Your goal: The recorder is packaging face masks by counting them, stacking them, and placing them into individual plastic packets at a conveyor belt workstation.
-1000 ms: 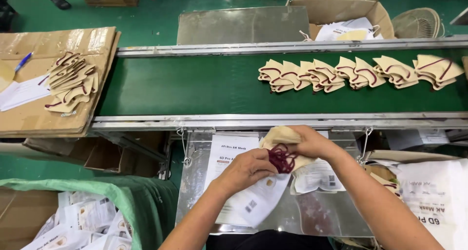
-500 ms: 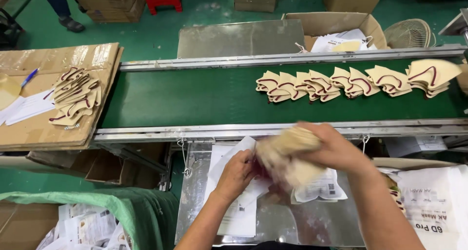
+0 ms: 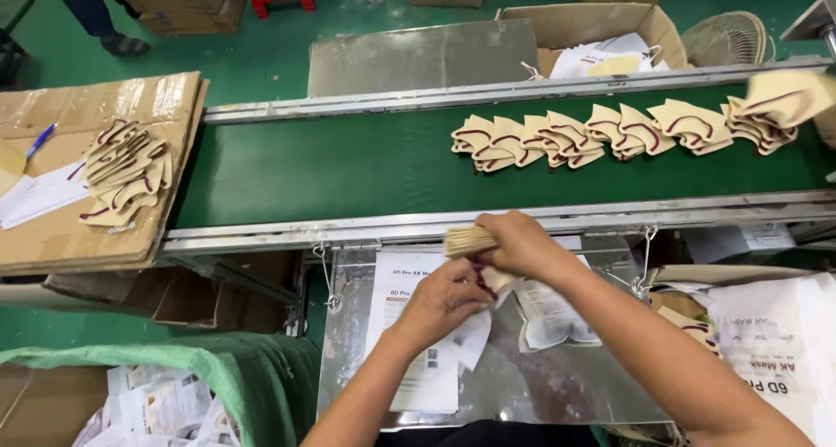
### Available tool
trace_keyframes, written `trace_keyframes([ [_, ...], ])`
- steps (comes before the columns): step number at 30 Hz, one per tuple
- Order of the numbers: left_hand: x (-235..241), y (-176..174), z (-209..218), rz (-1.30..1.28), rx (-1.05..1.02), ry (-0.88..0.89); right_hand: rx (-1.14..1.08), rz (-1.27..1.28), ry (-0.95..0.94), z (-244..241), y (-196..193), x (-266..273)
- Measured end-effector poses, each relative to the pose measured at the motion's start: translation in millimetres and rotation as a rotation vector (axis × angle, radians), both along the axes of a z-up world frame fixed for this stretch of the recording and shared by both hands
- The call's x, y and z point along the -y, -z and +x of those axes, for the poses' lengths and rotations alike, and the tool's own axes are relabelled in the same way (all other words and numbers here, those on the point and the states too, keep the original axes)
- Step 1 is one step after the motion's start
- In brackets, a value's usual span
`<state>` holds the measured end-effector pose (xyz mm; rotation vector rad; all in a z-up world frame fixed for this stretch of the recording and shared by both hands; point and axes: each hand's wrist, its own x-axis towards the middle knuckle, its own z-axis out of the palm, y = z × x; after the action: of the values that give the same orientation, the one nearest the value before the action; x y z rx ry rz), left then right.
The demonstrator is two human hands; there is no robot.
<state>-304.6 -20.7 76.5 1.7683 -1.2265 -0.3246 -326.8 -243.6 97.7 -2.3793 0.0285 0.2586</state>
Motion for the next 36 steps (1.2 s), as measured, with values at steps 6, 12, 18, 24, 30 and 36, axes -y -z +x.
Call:
trace_keyframes([
  [6,-1.8,-1.4,11.3,-0.178,0.247,-0.177,0.158,-0.029,-0.167,6.6,-44.0,2.2],
  [12,-12.6,-5.6,5.8,-0.179,0.311,-0.156,-0.025,0.444,-0.087,-5.6,0.0,10.4],
  [18,-12.1,-14.8,-10.3,-0.162,0.275,-0.117,-0.289,0.703,-0.058,-11.2,21.0,22.9],
  [24,-2.3,14.6,-9.0,-0.088,0.321,-0.28,0.004,0.387,-0.096,-13.5,16.6,11.0],
  [30,-14.7,-20.1,11.4,-0.161,-0.025,-0.455,-0.211,0.511,-0.166,-23.1,5.6,19.8],
  [36,-22.4,-2.9,9.8,-0.068,-0.297,-0.324,-0.12,0.381,-0.301,-36.6,14.7,24.9],
])
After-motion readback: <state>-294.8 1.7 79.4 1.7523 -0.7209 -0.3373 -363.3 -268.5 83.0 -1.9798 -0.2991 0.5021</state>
